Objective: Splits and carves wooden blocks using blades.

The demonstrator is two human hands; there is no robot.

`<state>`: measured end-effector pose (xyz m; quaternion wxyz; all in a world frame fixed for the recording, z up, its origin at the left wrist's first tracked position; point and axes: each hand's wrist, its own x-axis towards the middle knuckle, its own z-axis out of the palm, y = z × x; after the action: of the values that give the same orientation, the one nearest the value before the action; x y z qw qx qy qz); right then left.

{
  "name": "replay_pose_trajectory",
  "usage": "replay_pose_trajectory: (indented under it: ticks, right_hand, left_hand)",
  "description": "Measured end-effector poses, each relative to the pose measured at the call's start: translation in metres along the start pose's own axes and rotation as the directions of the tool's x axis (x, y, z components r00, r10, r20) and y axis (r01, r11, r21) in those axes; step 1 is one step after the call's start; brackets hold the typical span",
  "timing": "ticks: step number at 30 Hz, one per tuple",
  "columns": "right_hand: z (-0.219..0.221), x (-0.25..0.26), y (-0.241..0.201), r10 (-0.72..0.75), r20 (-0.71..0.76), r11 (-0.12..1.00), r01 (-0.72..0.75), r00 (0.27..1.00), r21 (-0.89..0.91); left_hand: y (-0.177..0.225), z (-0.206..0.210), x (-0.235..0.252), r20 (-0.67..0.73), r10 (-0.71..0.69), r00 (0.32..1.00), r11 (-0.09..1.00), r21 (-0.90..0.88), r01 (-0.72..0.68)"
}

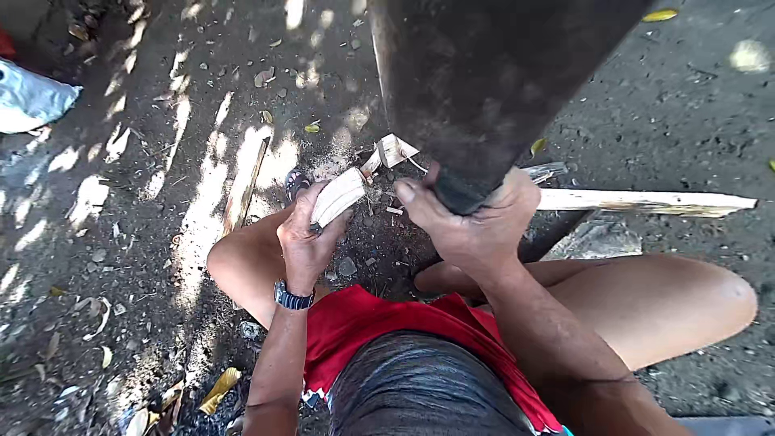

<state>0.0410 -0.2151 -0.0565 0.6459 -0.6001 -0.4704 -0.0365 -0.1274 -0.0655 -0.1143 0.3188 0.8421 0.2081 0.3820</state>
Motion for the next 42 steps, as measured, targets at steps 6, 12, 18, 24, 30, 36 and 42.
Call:
replay_pose_trajectory:
  ticks: [6,12,18,24,30,36,42]
  right_hand:
    - [0.006,-0.101,0.123,0.612,0.263,0.755,-0.451,0.746,-0.477]
    - [-0.002,-0.115,0.125,0.716,0.128,0.686,-0.659,0.686,-0.309]
    - [0.010,-0.117,0.182,0.880,0.115,0.468,-0.883,0.461,-0.039]
    - [0.000,-0.171,0.236,0.984,-0.059,0.135,-0.910,0.171,-0.392]
    - [0.004,-0.180,0.269,0.983,-0.001,0.148,-0.788,0.185,-0.597]
    - [0.017,-0.194,0.277,0.977,0.197,0.175,-0.841,0.083,-0.512]
    - [0.022,-0.194,0.273,0.951,0.306,0.203,-0.820,0.035,-0.535]
  left_hand:
    - [-0.005,0.000,-0.005,-0.065,-0.020,0.998,0.999,0.047,0.023]
    - [-0.010,-0.006,-0.008,-0.071,-0.015,0.997,0.999,-0.035,0.013]
    - [-0.009,-0.005,-0.018,-0.056,-0.044,0.997,0.999,-0.028,0.043]
    - [-0.007,0.001,-0.014,-0.055,-0.032,0.998,0.997,-0.067,0.028]
    - [-0.012,0.007,-0.009,-0.090,-0.081,0.993,0.973,-0.224,0.059]
    - [-0.012,0.005,0.002,-0.048,-0.096,0.994,0.966,-0.244,0.082]
    - [-0.016,-0.020,0.032,0.167,-0.083,0.982,0.962,-0.243,0.123]
